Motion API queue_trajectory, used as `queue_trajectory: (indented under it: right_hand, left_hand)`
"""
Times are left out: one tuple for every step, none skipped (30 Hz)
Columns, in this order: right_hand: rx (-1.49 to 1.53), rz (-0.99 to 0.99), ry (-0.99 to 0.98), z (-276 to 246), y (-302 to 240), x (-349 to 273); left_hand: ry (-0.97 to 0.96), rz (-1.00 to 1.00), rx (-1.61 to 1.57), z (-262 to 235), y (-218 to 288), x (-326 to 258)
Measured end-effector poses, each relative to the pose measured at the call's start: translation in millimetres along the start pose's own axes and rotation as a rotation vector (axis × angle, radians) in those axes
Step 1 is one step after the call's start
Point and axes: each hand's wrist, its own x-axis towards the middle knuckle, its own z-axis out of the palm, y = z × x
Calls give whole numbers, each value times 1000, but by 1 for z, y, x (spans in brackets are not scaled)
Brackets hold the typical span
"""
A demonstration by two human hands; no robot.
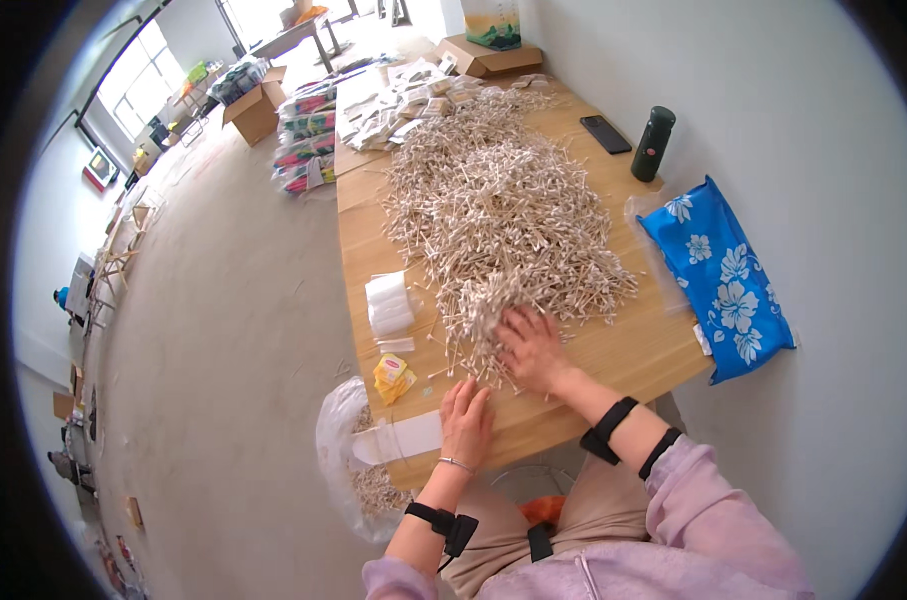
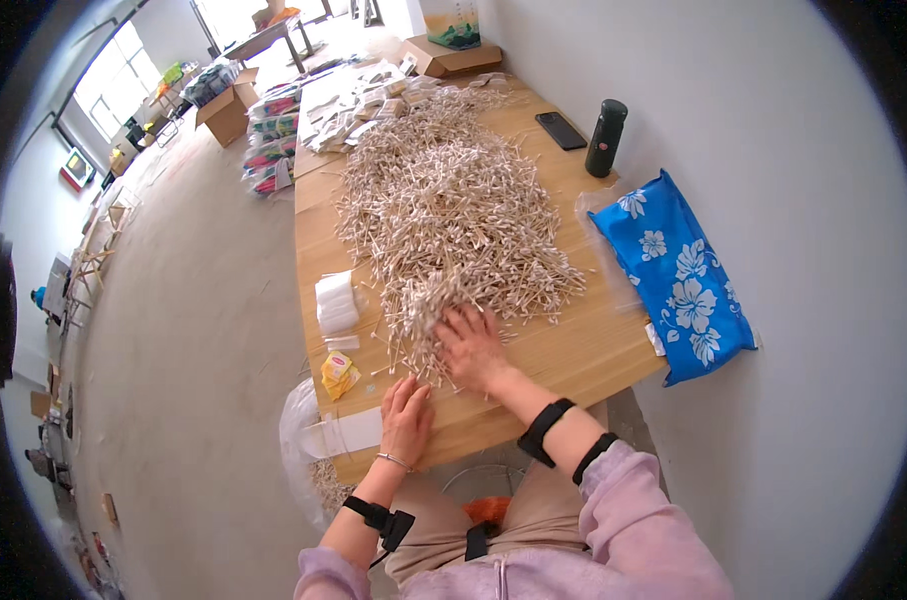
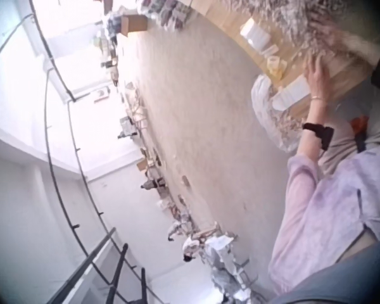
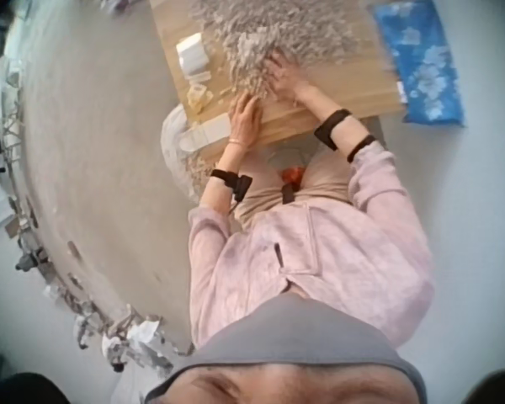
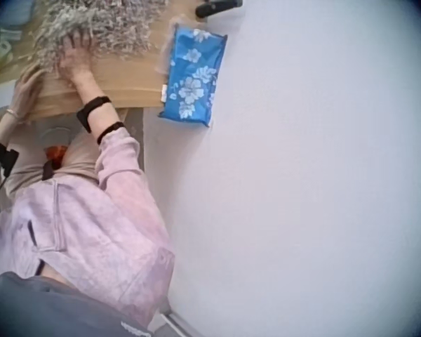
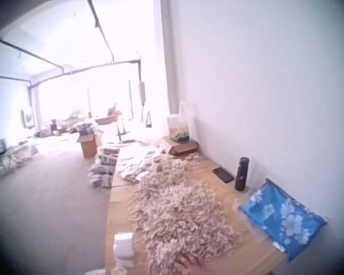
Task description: Aligning and packing cotton swabs into a cardboard box.
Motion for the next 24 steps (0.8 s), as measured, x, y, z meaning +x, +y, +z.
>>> queue_trajectory:
  right_hand:
    - [-73, 39, -14, 0, 12, 8]
    - [-144, 74, -33, 2, 20, 14]
    - [-135, 66, -39, 1, 29, 15]
    - [-158, 102, 14, -2, 35, 16]
    - [-183, 139, 68, -1, 35, 16]
    - [-179, 133, 59, 0, 30, 15]
    - [-213, 172, 146, 2, 23, 11]
    - [-246, 209, 235, 0, 12, 7]
    - [-215, 174, 244, -6, -9, 4]
    - [-209, 169, 236, 1, -21, -2]
    - [-122, 68, 132, 5, -32, -9]
    - [-33, -34, 29, 9, -39, -15]
    - [-29, -36, 27, 11, -43, -21]
    - [-48, -36, 6, 11, -42, -26]
    - [-66, -37, -15, 12, -38, -29]
    - [-68, -36, -15, 11, -30, -29]
    - [-113, 18, 29, 7, -17, -28]
    - [-160, 72, 74, 3, -6, -28]
    - [-157, 127, 89, 0, 1, -29]
    - [-156, 125, 87, -2, 0, -28]
    - [-178, 139, 145, -4, -2, -28]
    - [-200, 154, 202, -7, -4, -29]
    - [-200, 153, 201, -9, -10, -29]
    - [-167, 133, 162, -10, -20, -29]
  left_hand:
    - [4, 10, -30, 0, -3, -1]
    - [9, 12, -59, -1, -6, -2]
    - [10, 0, -53, -1, -10, -3]
    - [36, -24, -65, -2, -13, -2]
    - [63, -46, -78, -3, -15, 0]
    - [63, -58, -78, -6, -12, 5]
    - [123, -88, -11, -11, -8, 10]
    - [185, -117, 58, -15, -5, 16]
    - [185, -128, 60, -16, -8, 19]
    - [194, -129, 97, -16, -12, 23]
    - [202, -125, 134, -16, -15, 27]
    - [202, -128, 136, -14, -20, 28]
    - [184, -147, 101, -13, -25, 28]
    - [165, -161, 60, -11, -26, 30]
    - [164, -160, 58, -10, -26, 30]
    - [141, -155, 46, -9, -27, 29]
    - [117, -153, 34, -8, -26, 26]
    - [116, -154, 31, -6, -25, 23]
    - [141, -113, 20, -3, -24, 19]
    - [168, -75, 11, -2, -24, 16]
    - [169, -77, 12, 0, -24, 12]
    - [182, -60, -19, 2, -23, 8]
    - [195, -41, -50, 2, -21, 7]
    - [196, -43, -50, 1, -20, 6]
